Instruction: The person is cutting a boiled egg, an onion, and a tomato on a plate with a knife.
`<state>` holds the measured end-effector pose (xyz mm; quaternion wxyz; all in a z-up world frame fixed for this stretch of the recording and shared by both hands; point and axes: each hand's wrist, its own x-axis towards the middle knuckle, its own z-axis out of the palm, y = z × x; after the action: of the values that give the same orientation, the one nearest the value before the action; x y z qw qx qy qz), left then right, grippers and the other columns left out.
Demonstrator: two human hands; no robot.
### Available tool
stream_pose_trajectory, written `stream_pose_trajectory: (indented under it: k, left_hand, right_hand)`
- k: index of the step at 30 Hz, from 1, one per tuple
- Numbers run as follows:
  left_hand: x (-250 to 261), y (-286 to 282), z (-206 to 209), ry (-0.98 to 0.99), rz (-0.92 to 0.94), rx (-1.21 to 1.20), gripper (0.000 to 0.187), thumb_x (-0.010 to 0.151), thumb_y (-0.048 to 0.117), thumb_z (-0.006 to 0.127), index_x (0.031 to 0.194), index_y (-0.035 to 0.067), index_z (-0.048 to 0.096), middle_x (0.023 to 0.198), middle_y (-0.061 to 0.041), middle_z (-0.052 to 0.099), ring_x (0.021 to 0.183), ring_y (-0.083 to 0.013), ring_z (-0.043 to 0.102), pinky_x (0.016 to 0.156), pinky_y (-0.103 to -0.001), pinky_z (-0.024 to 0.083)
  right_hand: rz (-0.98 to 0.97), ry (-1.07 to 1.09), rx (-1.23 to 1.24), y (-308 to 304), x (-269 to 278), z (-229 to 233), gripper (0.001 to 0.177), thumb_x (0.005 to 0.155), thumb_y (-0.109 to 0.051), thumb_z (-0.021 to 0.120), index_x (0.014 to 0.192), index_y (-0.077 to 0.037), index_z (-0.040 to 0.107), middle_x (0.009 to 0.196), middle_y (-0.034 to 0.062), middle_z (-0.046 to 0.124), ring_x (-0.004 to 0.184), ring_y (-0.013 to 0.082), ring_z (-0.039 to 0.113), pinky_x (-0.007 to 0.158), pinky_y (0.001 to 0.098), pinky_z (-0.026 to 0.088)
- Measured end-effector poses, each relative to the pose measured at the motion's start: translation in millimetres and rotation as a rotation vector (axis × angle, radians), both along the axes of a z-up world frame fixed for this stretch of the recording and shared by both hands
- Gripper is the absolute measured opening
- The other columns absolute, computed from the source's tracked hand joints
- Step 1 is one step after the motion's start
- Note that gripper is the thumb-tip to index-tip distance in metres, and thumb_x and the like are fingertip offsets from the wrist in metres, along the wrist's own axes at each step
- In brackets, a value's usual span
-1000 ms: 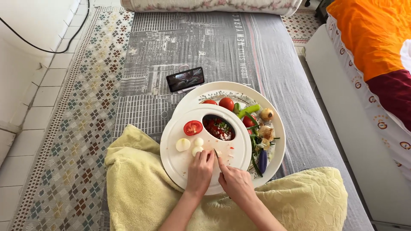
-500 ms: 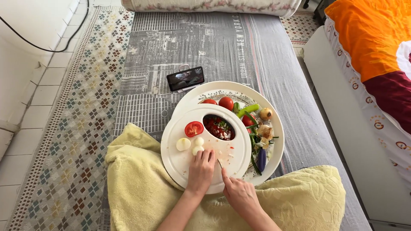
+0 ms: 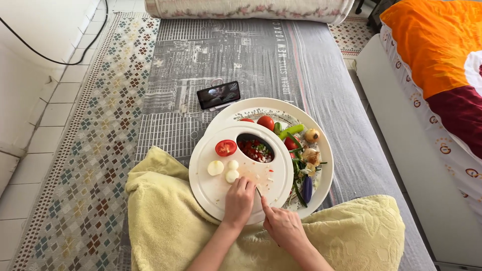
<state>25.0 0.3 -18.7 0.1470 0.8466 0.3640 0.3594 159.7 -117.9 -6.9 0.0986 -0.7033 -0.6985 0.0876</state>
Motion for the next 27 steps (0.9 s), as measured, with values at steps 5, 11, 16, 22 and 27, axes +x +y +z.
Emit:
stream_pose_trajectory:
  k: [5, 11, 16, 22, 27]
  left_hand:
    - [2, 1, 7, 0.003, 0.022, -0.042, 0.009, 0.087, 0.008, 0.072, 0.090, 0.003, 0.064, 0.093, -0.010, 0.062, 0.091, -0.0293, 0.063, 0.078, -0.041, 0.055]
    - [-5, -1, 16, -0.073, 0.025, -0.099, 0.008, 0.088, 0.009, 0.073, 0.090, 0.005, 0.067, 0.092, -0.008, 0.063, 0.089, -0.0275, 0.064, 0.077, -0.041, 0.055]
    - [2, 0, 14, -0.059, 0.024, -0.082, 0.006, 0.086, 0.009, 0.073, 0.088, 0.006, 0.068, 0.091, -0.006, 0.064, 0.088, -0.0265, 0.063, 0.076, -0.040, 0.055]
    - [9, 1, 9, 0.065, 0.079, -0.009, 0.005, 0.085, 0.005, 0.071, 0.089, 0.007, 0.069, 0.092, -0.007, 0.065, 0.088, -0.0268, 0.064, 0.075, -0.038, 0.056]
    - [7, 2, 10, 0.066, 0.078, -0.011, 0.009, 0.086, 0.012, 0.072, 0.089, 0.005, 0.068, 0.091, -0.010, 0.064, 0.089, -0.0281, 0.065, 0.075, -0.041, 0.057]
  right_hand:
    - [0.022, 0.025, -0.025, -16, 2, 18, 0.058, 0.085, -0.016, 0.067, 0.141, -0.007, 0.055, 0.073, 0.0090, 0.069, 0.062, 0.0306, 0.067, 0.058, 0.0462, 0.051]
    - [-0.080, 0.066, -0.010, 6, -6, 25, 0.055, 0.087, -0.018, 0.066, 0.142, -0.010, 0.058, 0.070, 0.0086, 0.069, 0.062, 0.0295, 0.069, 0.059, 0.0451, 0.052]
    - [-0.048, 0.029, 0.058, 14, -6, -3, 0.056, 0.086, -0.016, 0.066, 0.140, -0.003, 0.056, 0.071, 0.0093, 0.068, 0.063, 0.0287, 0.069, 0.055, 0.0448, 0.052]
    - [-0.048, -0.005, 0.072, -1, -6, -14, 0.055, 0.086, -0.016, 0.066, 0.139, -0.002, 0.055, 0.071, 0.0087, 0.067, 0.061, 0.0281, 0.068, 0.054, 0.0441, 0.053]
    - [-0.010, 0.049, -0.030, -30, 3, 4, 0.055, 0.086, -0.019, 0.068, 0.139, -0.007, 0.056, 0.069, 0.0085, 0.069, 0.059, 0.0296, 0.068, 0.055, 0.0455, 0.053]
